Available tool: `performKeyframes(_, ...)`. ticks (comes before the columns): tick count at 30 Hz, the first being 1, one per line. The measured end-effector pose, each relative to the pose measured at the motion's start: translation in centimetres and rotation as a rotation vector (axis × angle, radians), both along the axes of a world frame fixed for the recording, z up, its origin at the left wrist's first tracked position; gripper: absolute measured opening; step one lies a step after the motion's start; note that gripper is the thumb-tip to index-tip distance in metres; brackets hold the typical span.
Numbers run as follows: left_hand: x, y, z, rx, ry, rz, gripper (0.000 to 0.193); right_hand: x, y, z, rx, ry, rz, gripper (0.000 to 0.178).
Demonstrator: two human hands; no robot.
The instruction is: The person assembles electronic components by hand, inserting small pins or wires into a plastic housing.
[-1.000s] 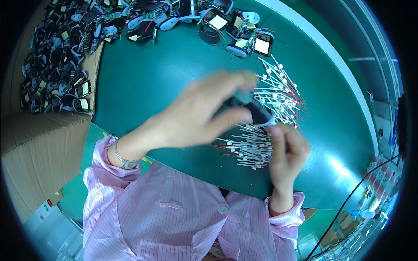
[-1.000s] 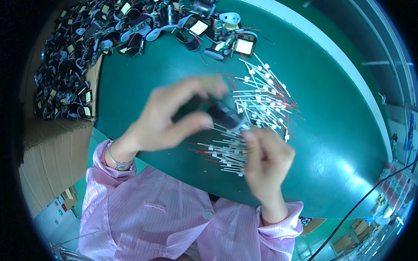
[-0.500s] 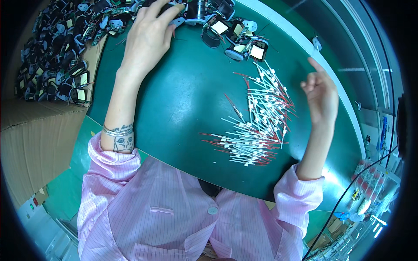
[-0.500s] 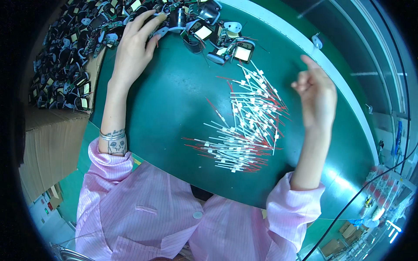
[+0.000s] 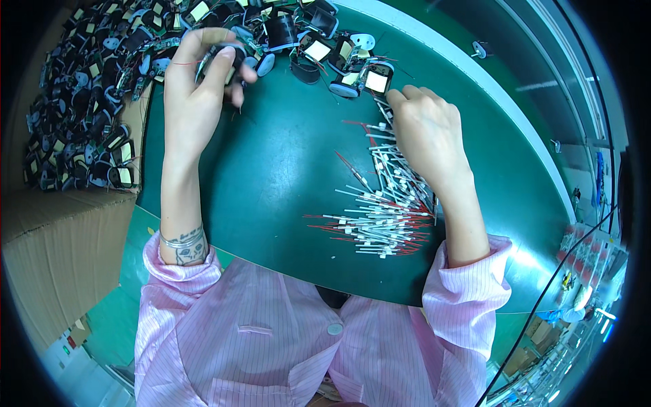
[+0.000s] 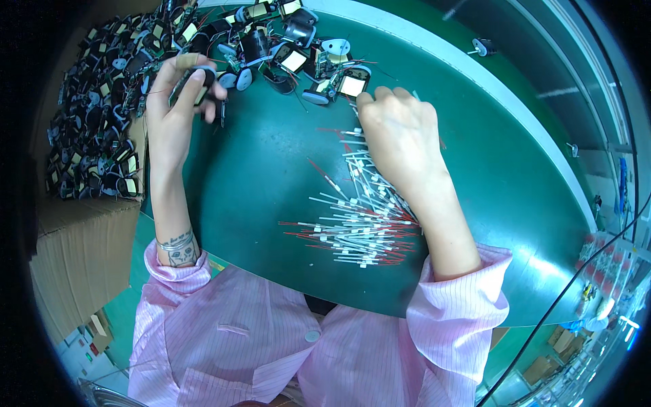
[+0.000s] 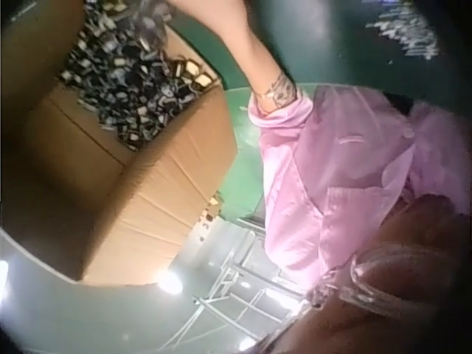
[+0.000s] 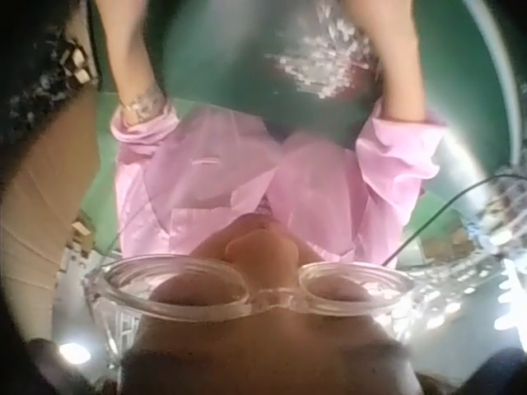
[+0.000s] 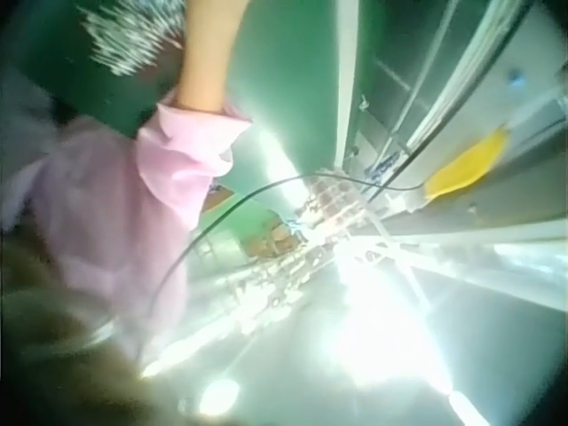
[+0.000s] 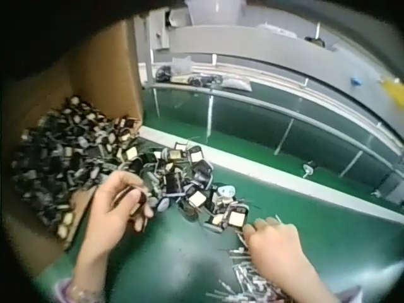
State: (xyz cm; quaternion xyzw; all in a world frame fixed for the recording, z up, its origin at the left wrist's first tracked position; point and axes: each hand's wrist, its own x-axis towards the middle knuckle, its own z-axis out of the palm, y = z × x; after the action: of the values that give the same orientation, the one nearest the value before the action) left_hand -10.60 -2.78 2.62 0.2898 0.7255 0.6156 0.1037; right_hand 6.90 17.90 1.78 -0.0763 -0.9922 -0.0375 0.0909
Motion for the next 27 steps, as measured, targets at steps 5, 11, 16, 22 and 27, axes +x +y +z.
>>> performKeyframes(5, 1.8, 0.0, 0.2, 0.246, -0.499, -0.404, 0.036, 1.3, 0.9, 0.1, -0.308, 0.204, -0.062, 0.009)
performKeyframes(11, 4.2, 0.9, -0.6, 0.444, -1.011, -0.881, 0.064, 5.5, -1.2, 0.4, -1.383, 0.54, -0.117, 0.016)
performKeyframes(16, 4.7, 1.2, -2.0, 0.387, -1.115, -0.846, 0.032, 8.5, -3.0, -1.1, -2.095, 0.609, -0.246, 0.018)
performKeyframes(22, 7.0, 1.6, -1.4, 0.0, -0.445, -0.659, 0.014, 8.5, -5.7, -0.8, -1.816, 0.636, -0.244, 0.017)
performKeyframes(27, 7.3, 1.7, -0.8, -0.071, -0.689, -0.801, 0.012, 8.7, -5.9, -0.4, -1.494, 0.663, -0.099, 0.015)
